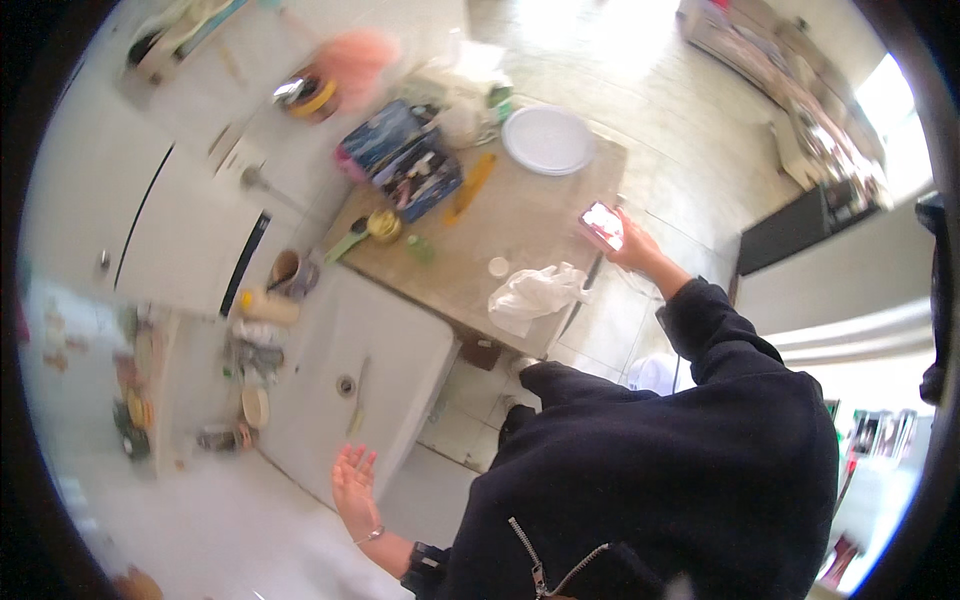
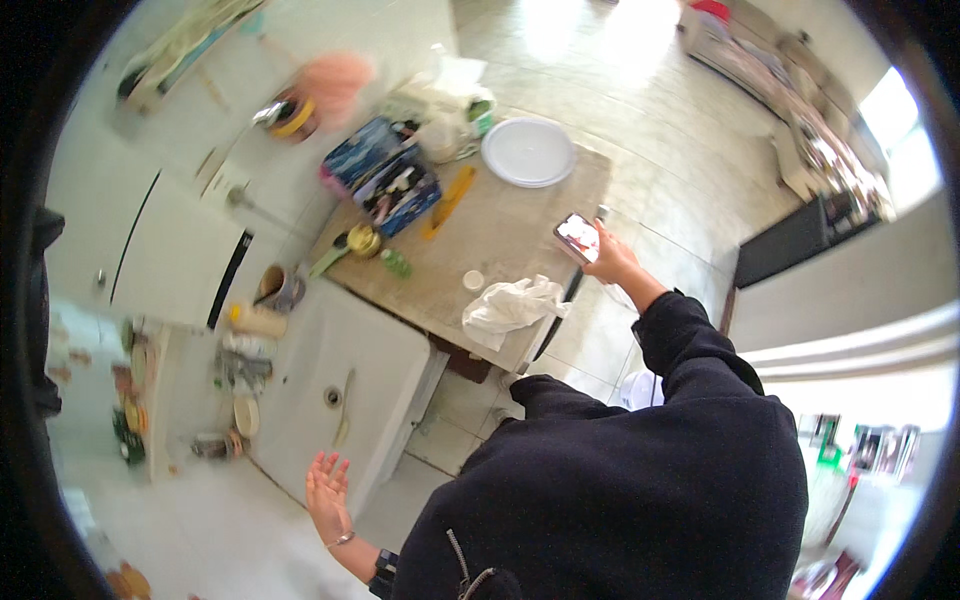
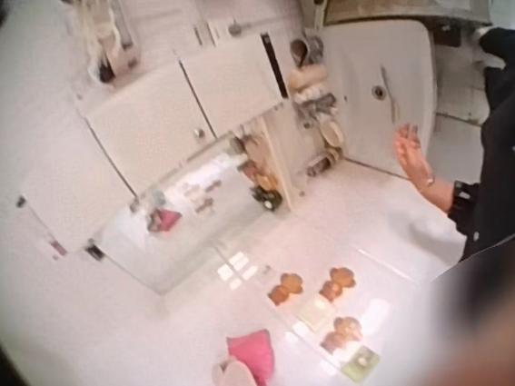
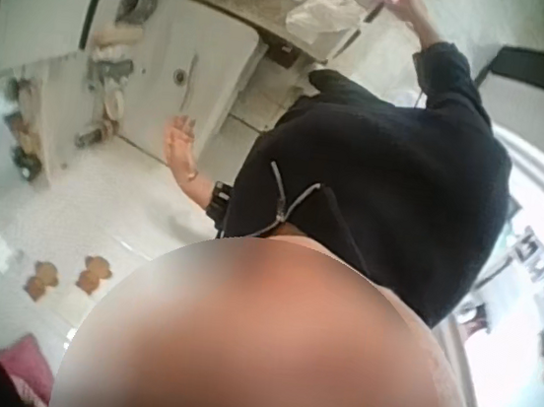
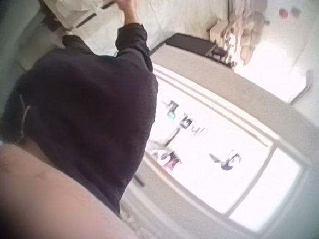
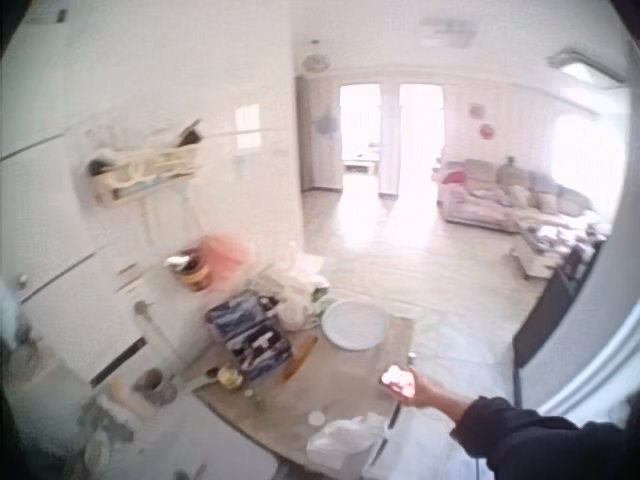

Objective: The person washes a pair of purple slippers at a bathroom sink, then carries them to a balcony and places them on the windowsill. After returning to the bathroom to dry hands, the person walks to the living room, picks up a phone, and sorts small items from a basket into a drawer.

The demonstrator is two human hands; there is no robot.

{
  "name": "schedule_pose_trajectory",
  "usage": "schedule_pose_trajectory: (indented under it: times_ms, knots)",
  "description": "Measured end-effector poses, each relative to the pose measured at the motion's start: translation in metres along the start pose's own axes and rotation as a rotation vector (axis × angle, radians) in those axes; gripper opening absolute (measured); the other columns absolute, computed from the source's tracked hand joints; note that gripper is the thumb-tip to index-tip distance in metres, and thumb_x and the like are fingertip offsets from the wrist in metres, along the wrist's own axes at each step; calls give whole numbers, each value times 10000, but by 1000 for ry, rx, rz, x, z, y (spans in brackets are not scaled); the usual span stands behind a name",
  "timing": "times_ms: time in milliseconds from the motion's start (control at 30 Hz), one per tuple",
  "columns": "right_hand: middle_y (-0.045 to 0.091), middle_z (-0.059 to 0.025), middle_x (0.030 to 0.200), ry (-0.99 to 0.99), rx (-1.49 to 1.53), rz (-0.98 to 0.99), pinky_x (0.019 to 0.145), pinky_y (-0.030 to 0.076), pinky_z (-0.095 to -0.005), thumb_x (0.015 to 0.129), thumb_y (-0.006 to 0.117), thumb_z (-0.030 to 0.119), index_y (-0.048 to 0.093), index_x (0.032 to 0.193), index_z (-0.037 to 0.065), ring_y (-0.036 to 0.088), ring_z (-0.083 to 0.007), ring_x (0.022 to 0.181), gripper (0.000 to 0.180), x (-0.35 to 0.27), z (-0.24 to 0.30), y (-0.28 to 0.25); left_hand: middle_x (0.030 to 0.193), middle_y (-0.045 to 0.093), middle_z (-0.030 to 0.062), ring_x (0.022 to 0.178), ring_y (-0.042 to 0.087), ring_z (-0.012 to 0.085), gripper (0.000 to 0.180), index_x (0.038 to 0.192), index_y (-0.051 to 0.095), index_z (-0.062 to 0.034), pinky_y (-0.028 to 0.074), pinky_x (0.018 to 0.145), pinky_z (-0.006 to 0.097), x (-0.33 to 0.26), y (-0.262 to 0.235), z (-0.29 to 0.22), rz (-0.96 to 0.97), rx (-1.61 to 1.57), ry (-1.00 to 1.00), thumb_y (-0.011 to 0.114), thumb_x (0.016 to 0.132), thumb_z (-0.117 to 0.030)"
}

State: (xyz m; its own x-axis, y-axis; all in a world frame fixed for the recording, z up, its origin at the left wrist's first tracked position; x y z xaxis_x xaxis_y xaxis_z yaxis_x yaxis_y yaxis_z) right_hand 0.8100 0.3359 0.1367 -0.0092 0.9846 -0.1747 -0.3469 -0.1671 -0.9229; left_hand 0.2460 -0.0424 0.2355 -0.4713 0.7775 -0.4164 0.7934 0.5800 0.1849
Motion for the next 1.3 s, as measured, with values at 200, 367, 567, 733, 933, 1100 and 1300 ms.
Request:
schedule_pose_trajectory:
  times_ms: [200,367,567,733,933,1100,1300]
  knots:
    - [569,-194,1129,271,338,-154,883,453,-393,709,713,290,432,1219,22,546,-299,1098,640,-153,-136,-18,1184,578,105,1004,609,221,390,1270,467,-44,440,777,284,65,45,22,175,217,-149,468,982,-308]
    - [543,-194,1150,602,469,-202,858,466,-368,538,755,369,462,1322,71,526,-284,1097,889,-288,-238,16,1348,489,141,1247,470,305,601,1367,398,-33,275,1081,469,114,149,26,570,225,-159,470,957,-466]
    - [611,-93,858,1101,1104,-458,555,498,-447,607,809,166,518,1042,-10,620,-202,722,553,-416,-320,70,1285,519,159,1170,510,298,500,1323,407,-13,353,984,410,89,323,30,978,325,-134,474,978,-369]
    - [610,-73,767,1172,1264,-492,535,495,-386,661,788,137,583,980,18,610,-216,644,397,-444,-367,79,1140,611,133,998,622,230,385,1232,478,-29,458,794,278,56,477,62,1057,456,-163,496,973,-314]
    - [577,-111,993,1253,1327,-532,631,516,-413,648,801,183,444,1201,29,608,-224,858,676,-441,-448,56,1148,614,129,1014,618,203,365,1242,482,-17,454,815,254,-25,681,108,1297,483,-242,501,976,-265]
    - [573,-121,1025,1189,1276,-591,692,519,-393,639,805,198,422,1240,22,604,-233,875,734,-409,-499,13,1168,599,125,1052,600,207,358,1253,481,-13,440,854,256,-63,809,129,1503,482,-297,494,978,-241]
    - [562,-116,1065,1261,1326,-646,730,515,-390,641,815,240,396,1296,39,586,-232,936,803,-347,-545,-8,1197,587,131,1076,591,237,372,1265,479,-26,434,873,307,-24,910,143,1425,665,-248,472,986,-271]
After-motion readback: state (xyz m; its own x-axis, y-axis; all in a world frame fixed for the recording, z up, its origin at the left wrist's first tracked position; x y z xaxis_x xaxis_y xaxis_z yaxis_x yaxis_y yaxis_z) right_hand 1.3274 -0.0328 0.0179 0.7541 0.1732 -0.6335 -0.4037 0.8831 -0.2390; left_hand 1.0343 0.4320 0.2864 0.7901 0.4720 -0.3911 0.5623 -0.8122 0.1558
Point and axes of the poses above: each hand's wrist, its own x-axis towards the middle knuckle, its own y-axis out of the palm, z = x × y, the point moved 7 cm from there along x, towards the middle knuckle
